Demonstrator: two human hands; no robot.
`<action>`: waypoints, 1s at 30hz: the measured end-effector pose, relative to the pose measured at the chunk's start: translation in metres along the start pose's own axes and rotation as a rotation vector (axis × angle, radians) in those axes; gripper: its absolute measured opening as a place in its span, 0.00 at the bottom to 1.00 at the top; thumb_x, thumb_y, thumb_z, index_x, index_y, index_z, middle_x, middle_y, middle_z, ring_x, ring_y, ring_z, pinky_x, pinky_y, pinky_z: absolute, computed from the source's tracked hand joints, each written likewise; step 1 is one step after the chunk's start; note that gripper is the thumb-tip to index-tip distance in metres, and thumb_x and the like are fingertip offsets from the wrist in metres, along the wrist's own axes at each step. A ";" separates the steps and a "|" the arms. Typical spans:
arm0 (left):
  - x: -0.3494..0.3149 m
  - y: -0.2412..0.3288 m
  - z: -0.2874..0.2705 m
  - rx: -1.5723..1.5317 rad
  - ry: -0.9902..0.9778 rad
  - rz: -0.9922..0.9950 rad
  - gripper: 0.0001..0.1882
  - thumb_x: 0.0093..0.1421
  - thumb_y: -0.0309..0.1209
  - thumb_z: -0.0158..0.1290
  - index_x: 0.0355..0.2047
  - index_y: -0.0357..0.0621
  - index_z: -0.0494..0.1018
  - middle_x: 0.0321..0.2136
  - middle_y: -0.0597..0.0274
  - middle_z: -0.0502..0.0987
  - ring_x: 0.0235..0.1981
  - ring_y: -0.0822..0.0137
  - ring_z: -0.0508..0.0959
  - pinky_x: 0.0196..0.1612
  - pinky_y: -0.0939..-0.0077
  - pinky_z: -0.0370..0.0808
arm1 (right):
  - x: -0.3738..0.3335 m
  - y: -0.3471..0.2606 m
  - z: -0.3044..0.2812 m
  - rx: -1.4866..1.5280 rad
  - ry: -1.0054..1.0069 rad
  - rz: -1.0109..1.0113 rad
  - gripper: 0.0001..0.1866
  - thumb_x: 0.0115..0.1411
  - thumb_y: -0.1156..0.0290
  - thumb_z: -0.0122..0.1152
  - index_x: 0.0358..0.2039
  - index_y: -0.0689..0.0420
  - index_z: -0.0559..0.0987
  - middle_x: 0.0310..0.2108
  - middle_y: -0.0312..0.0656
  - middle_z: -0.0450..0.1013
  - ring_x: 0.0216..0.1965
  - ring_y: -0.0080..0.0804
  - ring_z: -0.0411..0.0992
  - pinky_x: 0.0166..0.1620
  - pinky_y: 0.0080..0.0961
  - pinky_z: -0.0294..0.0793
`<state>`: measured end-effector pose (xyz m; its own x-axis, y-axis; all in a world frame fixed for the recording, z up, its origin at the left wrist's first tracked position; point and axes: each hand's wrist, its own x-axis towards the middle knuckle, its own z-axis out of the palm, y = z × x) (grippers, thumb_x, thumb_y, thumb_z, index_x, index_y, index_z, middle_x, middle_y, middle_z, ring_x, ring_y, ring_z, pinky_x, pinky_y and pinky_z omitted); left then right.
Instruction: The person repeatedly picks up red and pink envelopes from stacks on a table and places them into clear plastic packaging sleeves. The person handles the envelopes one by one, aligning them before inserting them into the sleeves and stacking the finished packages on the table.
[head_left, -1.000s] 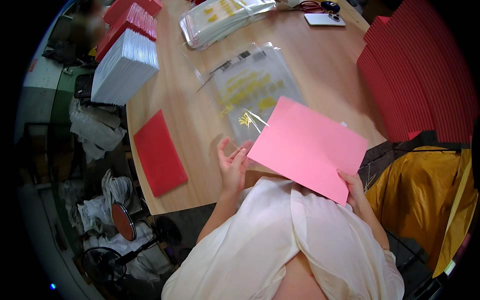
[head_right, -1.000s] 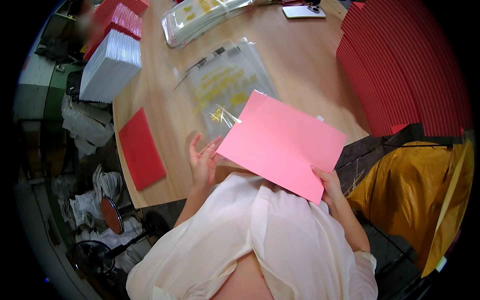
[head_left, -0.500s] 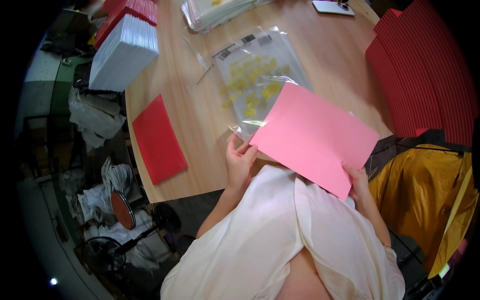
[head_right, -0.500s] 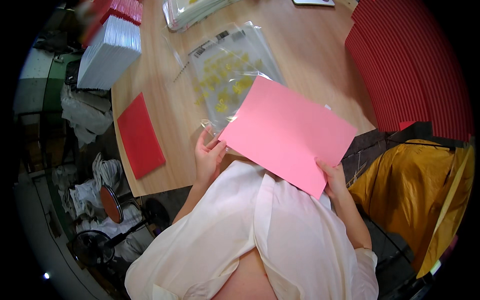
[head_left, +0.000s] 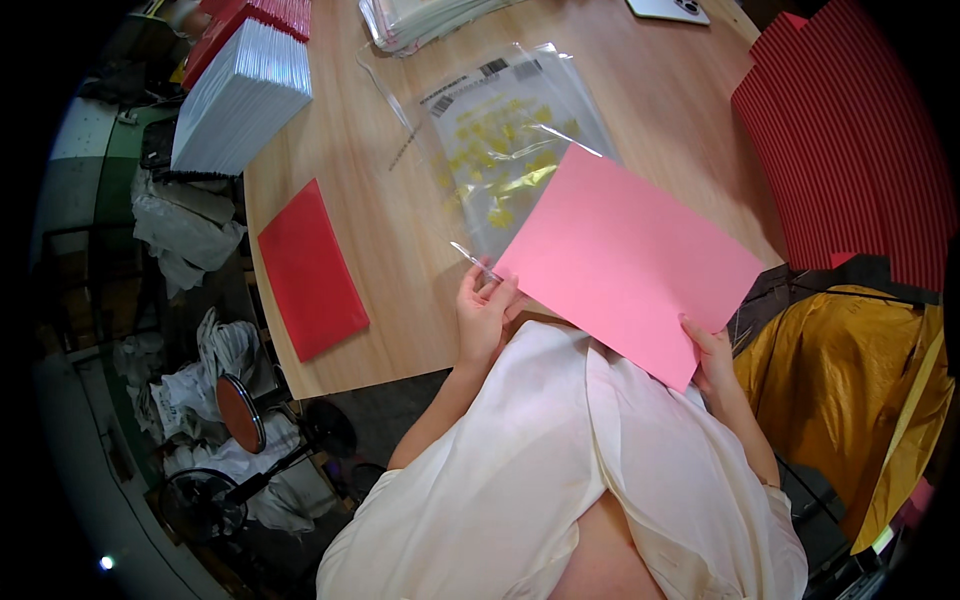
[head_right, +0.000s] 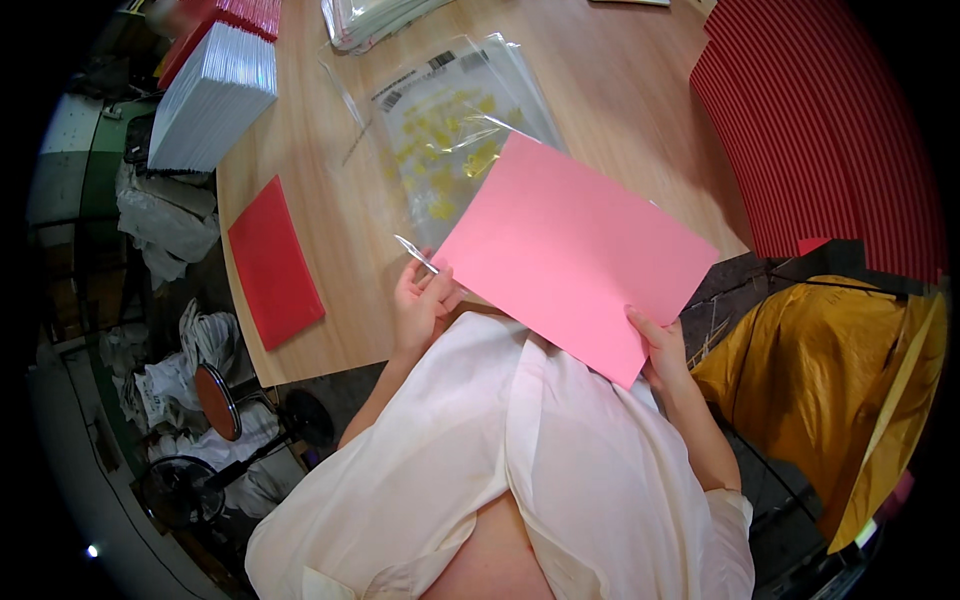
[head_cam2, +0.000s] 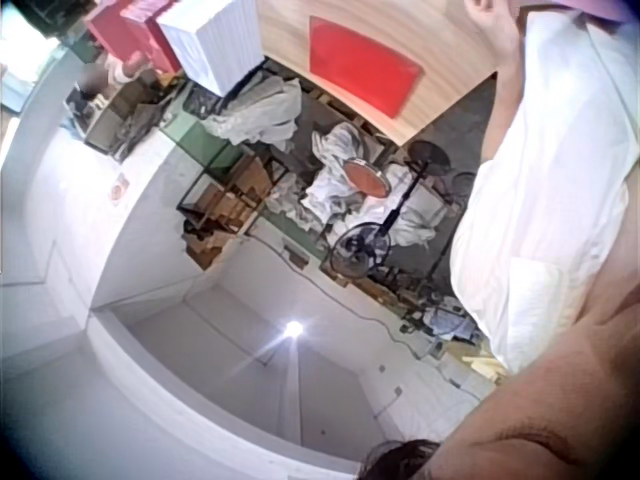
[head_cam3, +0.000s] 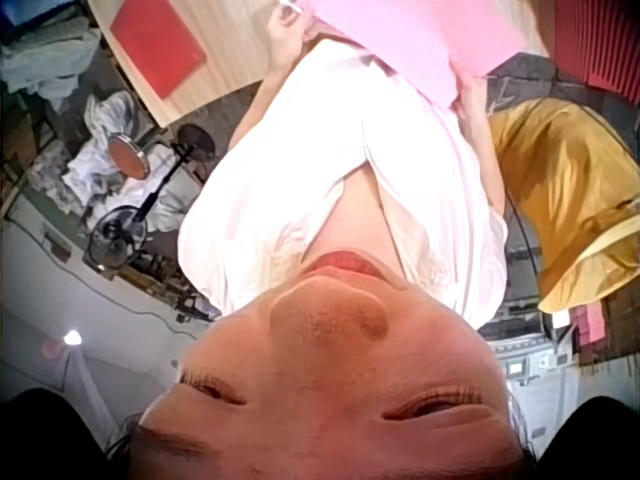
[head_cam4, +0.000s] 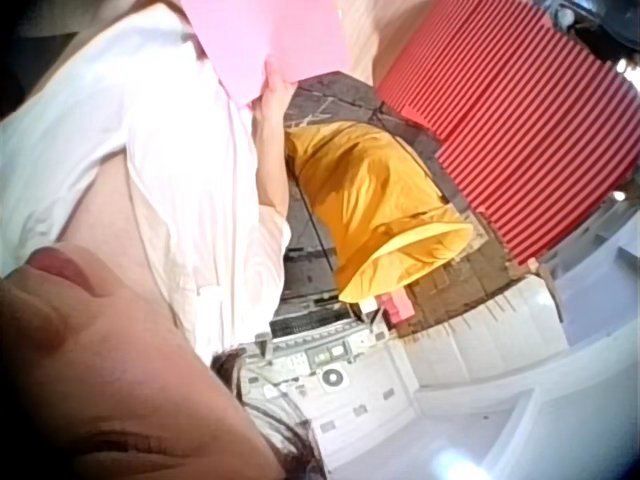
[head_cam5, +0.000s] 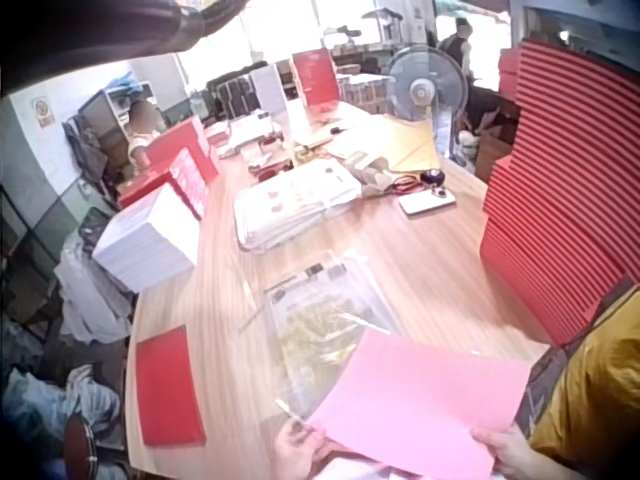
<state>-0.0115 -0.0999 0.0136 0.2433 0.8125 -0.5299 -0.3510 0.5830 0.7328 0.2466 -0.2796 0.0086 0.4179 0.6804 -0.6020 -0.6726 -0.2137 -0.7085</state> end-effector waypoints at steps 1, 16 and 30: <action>0.001 0.001 0.004 -0.096 -0.015 -0.058 0.23 0.64 0.24 0.50 0.57 0.36 0.58 0.43 0.50 0.76 0.43 0.63 0.79 0.42 0.70 0.80 | 0.000 -0.001 0.003 0.005 -0.001 0.002 0.17 0.57 0.77 0.62 0.47 0.60 0.72 0.42 0.40 0.74 0.41 0.27 0.74 0.44 0.25 0.76; 0.028 -0.018 0.008 -0.240 0.049 0.025 0.12 0.64 0.27 0.51 0.46 0.34 0.71 0.42 0.56 0.77 0.42 0.68 0.78 0.45 0.73 0.77 | 0.014 -0.019 0.023 -0.024 -0.086 0.020 0.18 0.57 0.77 0.61 0.48 0.62 0.71 0.43 0.41 0.73 0.41 0.28 0.75 0.44 0.26 0.76; 0.034 0.188 0.106 1.135 -0.414 1.235 0.22 0.54 0.28 0.61 0.50 0.37 0.72 0.44 0.57 0.78 0.45 0.65 0.77 0.46 0.74 0.75 | 0.017 -0.214 0.051 -0.510 -0.487 -0.481 0.09 0.58 0.83 0.57 0.40 0.63 0.78 0.37 0.36 0.76 0.39 0.23 0.73 0.44 0.22 0.74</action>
<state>0.0265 0.0382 0.1785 0.6044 0.5904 0.5349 0.2236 -0.7702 0.5973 0.3665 -0.1862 0.1693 0.1994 0.9786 -0.0500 -0.0828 -0.0340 -0.9960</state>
